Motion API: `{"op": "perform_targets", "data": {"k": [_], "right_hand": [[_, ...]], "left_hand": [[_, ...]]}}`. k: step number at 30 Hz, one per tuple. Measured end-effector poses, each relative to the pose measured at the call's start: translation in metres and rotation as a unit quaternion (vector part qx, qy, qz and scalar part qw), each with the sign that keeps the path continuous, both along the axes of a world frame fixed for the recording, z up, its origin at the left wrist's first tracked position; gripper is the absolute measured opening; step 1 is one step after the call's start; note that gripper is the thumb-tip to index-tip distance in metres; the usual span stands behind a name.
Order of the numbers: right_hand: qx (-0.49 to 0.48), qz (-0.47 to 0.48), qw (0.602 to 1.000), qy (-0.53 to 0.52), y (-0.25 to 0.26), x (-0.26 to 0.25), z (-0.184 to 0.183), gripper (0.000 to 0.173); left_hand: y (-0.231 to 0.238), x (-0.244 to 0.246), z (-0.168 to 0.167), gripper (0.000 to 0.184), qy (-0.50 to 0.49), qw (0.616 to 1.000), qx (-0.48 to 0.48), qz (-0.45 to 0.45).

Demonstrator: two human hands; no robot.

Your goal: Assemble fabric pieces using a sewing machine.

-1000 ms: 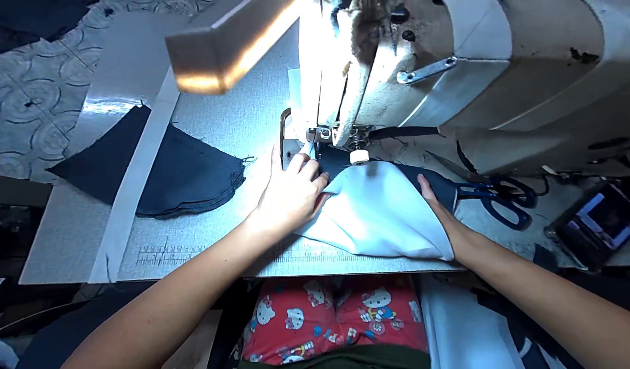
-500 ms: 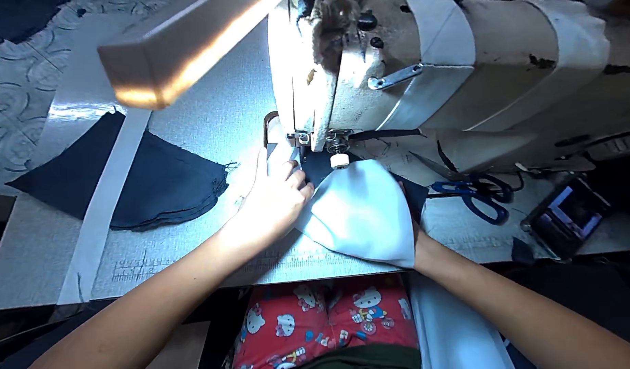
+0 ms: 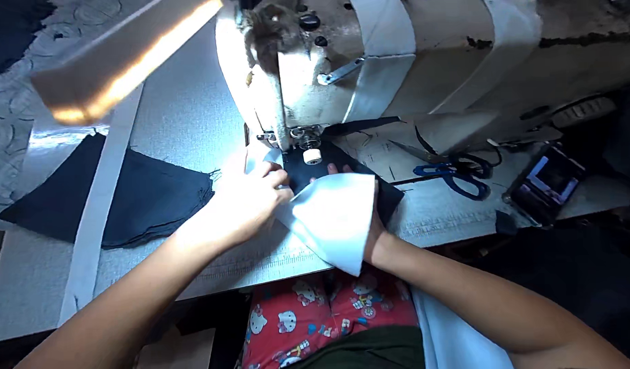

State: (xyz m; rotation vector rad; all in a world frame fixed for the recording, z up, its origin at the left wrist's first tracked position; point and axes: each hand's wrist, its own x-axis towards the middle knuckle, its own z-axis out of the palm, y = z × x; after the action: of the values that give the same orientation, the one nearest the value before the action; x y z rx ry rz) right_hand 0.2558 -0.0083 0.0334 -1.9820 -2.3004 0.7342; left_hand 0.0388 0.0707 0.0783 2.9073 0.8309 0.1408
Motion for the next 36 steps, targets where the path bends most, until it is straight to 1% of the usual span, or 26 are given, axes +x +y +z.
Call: {"op": "perform_targets", "data": {"k": [1, 2, 3, 5, 6, 7, 8, 9, 10, 12, 14, 15, 17, 19, 21, 23, 25, 28, 31, 36], "right_hand": [[0.013, 0.003, 1.000, -0.010, 0.003, -0.002, 0.003, 0.084], [0.021, 0.008, 0.999, -0.029, 0.005, -0.004, 0.005, 0.083], [0.021, 0.007, 0.999, -0.036, 0.007, -0.006, 0.007, 0.081], [0.011, 0.006, 0.999, -0.041, 0.008, -0.008, 0.009, 0.079], [0.007, 0.008, 0.999, -0.049, 0.008, -0.009, 0.010, 0.080], [0.006, 0.009, 0.998, -0.056, 0.008, -0.010, 0.011, 0.081], [0.014, 0.009, 0.998, -0.061, 0.008, -0.011, 0.010, 0.083], [0.031, 0.008, 0.998, -0.062, 0.006, -0.011, 0.008, 0.084], [0.050, 0.008, 0.997, -0.062, 0.005, -0.011, 0.006, 0.084], [0.087, 0.012, 0.994, -0.068, 0.003, -0.011, 0.003, 0.082], [0.067, 0.012, 0.995, -0.067, 0.005, -0.012, 0.004, 0.082], [0.067, 0.011, 0.996, -0.053, 0.005, -0.011, 0.003, 0.081], [0.075, 0.013, 0.997, -0.010, 0.004, -0.006, 0.002, 0.077], [0.100, 0.021, 0.993, 0.062, -0.004, 0.005, 0.005, 0.068], [0.169, 0.042, 0.978, 0.111, -0.018, 0.021, 0.005, 0.050], [0.242, 0.069, 0.960, 0.127, -0.035, 0.040, -0.001, 0.033], [0.293, 0.092, 0.944, 0.123, -0.055, 0.053, -0.011, 0.024], [0.343, 0.100, 0.928, 0.108, -0.080, 0.058, -0.029, 0.020], [0.380, 0.090, 0.914, 0.113, -0.084, 0.054, -0.039, 0.016], [0.385, 0.092, 0.906, 0.149, -0.081, 0.050, -0.040, 0.015]], "left_hand": [[-0.003, -0.003, 0.000, 0.016, -0.039, 0.998, -0.024, -0.047], [-0.009, -0.004, 0.000, 0.024, -0.075, 0.993, -0.053, -0.080], [-0.016, -0.005, 0.000, 0.037, -0.105, 0.986, -0.084, -0.097], [-0.034, -0.003, 0.001, 0.060, -0.133, 0.978, -0.125, -0.101], [-0.043, 0.001, 0.003, 0.071, -0.130, 0.979, -0.127, -0.096], [-0.054, 0.006, 0.003, 0.080, -0.127, 0.982, -0.110, -0.088], [-0.066, 0.013, 0.001, 0.085, -0.117, 0.987, -0.071, -0.082], [-0.077, 0.020, -0.002, 0.083, -0.102, 0.991, -0.030, -0.079], [-0.088, 0.027, -0.006, 0.076, -0.083, 0.994, 0.000, -0.076], [-0.108, 0.037, -0.020, 0.050, -0.071, 0.994, 0.058, -0.065], [-0.120, 0.042, -0.033, 0.022, -0.074, 0.990, 0.108, -0.053], [-0.123, 0.043, -0.038, 0.014, -0.081, 0.988, 0.120, -0.048], [-0.126, 0.045, -0.044, 0.015, -0.098, 0.986, 0.128, -0.041], [-0.126, 0.044, -0.047, 0.015, -0.103, 0.986, 0.123, -0.037], [-0.126, 0.043, -0.049, 0.017, -0.113, 0.986, 0.123, -0.032], [-0.127, 0.042, -0.052, 0.018, -0.119, 0.984, 0.126, -0.029], [-0.128, 0.042, -0.055, 0.018, -0.127, 0.983, 0.128, -0.025], [-0.128, 0.042, -0.058, 0.019, -0.140, 0.983, 0.119, -0.022], [-0.128, 0.043, -0.058, 0.017, -0.141, 0.984, 0.110, -0.020], [-0.128, 0.043, -0.058, 0.018, -0.146, 0.983, 0.106, -0.011]]}}
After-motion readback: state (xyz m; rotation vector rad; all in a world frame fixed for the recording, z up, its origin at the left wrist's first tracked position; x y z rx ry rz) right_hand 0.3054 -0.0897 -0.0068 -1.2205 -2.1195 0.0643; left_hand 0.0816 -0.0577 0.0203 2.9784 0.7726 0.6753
